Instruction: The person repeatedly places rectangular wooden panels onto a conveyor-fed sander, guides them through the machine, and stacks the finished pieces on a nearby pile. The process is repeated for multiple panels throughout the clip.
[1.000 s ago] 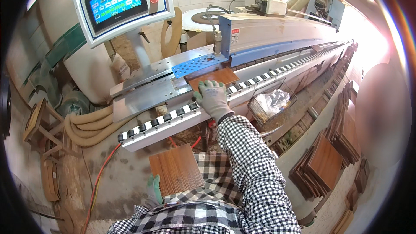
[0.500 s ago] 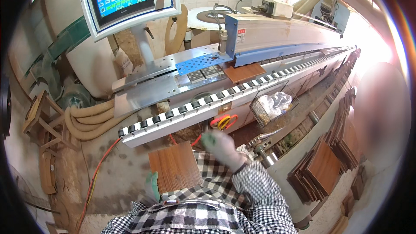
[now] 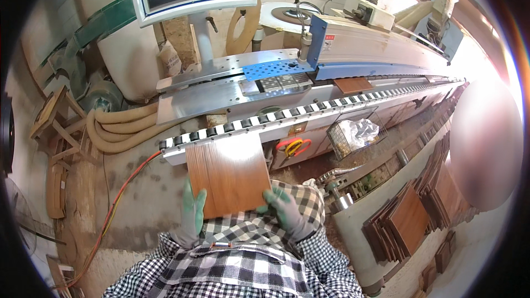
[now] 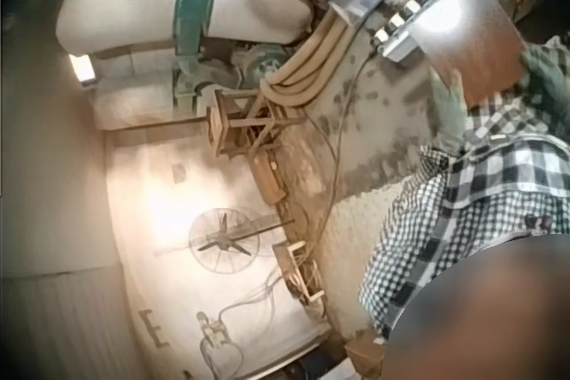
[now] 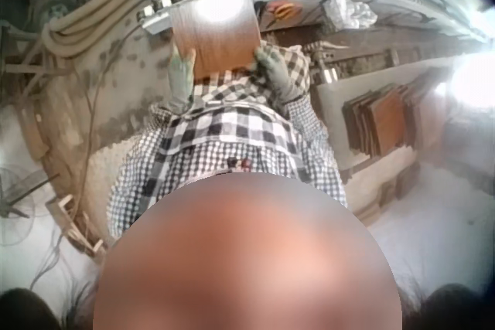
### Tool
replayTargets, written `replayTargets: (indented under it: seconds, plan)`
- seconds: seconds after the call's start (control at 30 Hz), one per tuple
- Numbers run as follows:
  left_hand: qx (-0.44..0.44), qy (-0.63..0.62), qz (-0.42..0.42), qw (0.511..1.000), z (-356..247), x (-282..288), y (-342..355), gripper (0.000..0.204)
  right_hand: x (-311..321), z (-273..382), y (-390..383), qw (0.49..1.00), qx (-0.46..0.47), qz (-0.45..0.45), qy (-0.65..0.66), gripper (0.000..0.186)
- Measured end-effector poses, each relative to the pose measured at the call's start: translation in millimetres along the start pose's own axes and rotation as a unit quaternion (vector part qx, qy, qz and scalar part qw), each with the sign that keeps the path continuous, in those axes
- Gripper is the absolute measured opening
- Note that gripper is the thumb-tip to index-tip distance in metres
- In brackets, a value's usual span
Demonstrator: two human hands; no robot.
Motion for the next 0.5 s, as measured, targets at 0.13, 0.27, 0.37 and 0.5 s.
replayTargets:
  seconds: [0.13,0.27,0.37,0.5]
  plan:
    - [-0.225,0.321,0.057,0.918,-12.7,10.4,49.5,0.077,-17.6,64.4,35.8,0.997,0.011,0.037,0.066,0.043]
    - [-0.231,0.489,0.151,0.827,-6.1,11.4,95.7,0.068,-5.2,84.9,93.3,0.99,0.009,0.045,0.132,0.042]
    - [-0.224,0.536,0.138,0.802,9.6,6.0,134.4,0.064,-5.1,77.2,117.6,0.932,0.051,0.196,0.3,0.045]
    - [-0.227,0.551,0.13,0.793,29.1,5.7,181.1,0.06,-16.7,54.6,57.0,0.99,0.088,0.065,0.085,0.048]
Point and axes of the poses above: each hand's wrist, its own y-axis towards the middle knuckle, its own x-axis out of the back of the hand, z = x × y, the point moved 1 cm from there along y, towards the middle knuckle, and after that the axes turned 9 degrees about -x, right-handed, at the moved point
